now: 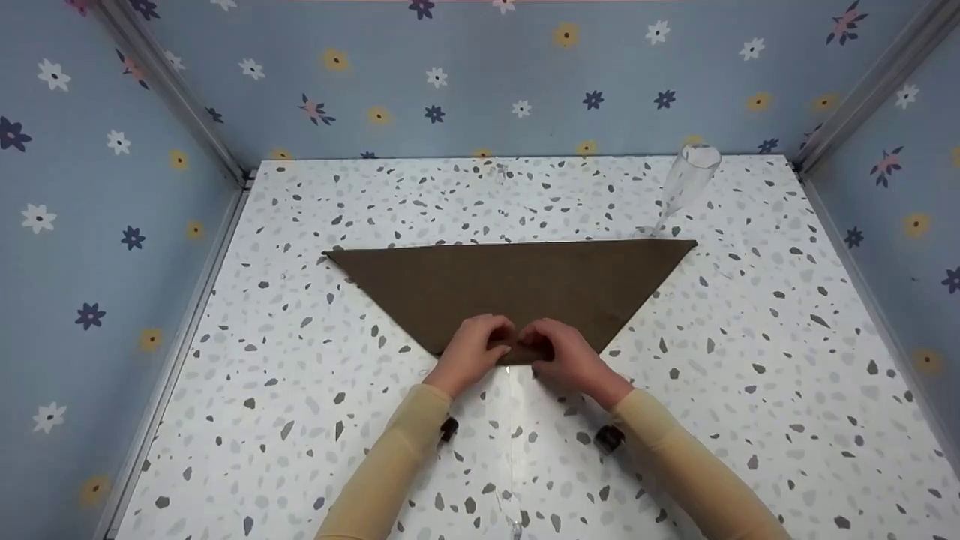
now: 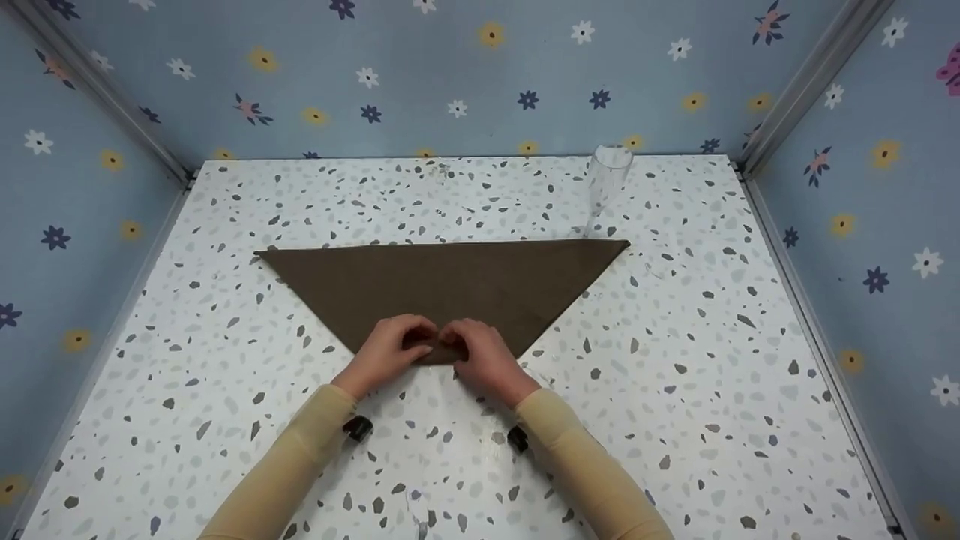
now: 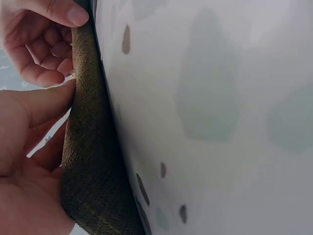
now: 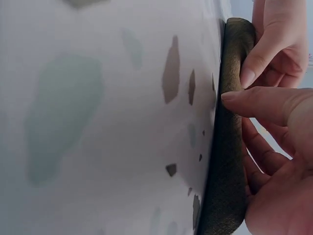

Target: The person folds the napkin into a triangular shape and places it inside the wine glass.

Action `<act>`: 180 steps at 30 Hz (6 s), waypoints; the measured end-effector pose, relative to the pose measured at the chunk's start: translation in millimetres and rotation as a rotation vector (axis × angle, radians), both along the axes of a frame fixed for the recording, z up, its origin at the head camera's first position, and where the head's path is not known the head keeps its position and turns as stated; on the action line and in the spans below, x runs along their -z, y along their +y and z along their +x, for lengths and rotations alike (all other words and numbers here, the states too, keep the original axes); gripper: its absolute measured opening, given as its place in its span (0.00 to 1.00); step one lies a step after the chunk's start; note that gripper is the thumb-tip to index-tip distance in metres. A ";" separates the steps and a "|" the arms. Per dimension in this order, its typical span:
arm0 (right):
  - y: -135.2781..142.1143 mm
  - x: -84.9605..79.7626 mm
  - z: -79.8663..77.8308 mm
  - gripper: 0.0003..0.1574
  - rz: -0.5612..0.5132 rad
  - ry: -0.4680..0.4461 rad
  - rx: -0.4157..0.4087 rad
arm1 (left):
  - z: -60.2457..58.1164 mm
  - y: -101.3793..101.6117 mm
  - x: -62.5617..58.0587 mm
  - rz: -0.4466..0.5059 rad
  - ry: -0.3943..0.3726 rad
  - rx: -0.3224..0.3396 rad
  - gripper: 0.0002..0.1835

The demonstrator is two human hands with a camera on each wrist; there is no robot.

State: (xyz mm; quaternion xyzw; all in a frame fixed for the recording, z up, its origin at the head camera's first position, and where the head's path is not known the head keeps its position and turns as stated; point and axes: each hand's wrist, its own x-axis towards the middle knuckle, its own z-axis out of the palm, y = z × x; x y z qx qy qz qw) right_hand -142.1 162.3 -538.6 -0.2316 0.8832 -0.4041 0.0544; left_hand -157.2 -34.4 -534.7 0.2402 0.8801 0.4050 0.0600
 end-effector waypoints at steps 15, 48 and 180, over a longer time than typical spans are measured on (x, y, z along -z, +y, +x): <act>1.2 -5.1 -6.8 0.19 -0.069 -0.088 0.049 | 2.3 -2.9 -0.6 0.090 -0.052 0.069 0.17; 2.9 -0.2 -17.4 0.24 -0.042 0.012 0.040 | -24.4 -3.7 2.6 0.060 -0.066 0.047 0.11; 9.5 -1.1 -47.5 0.15 0.033 0.015 0.097 | -41.5 -3.5 -5.0 -0.054 0.006 -0.019 0.12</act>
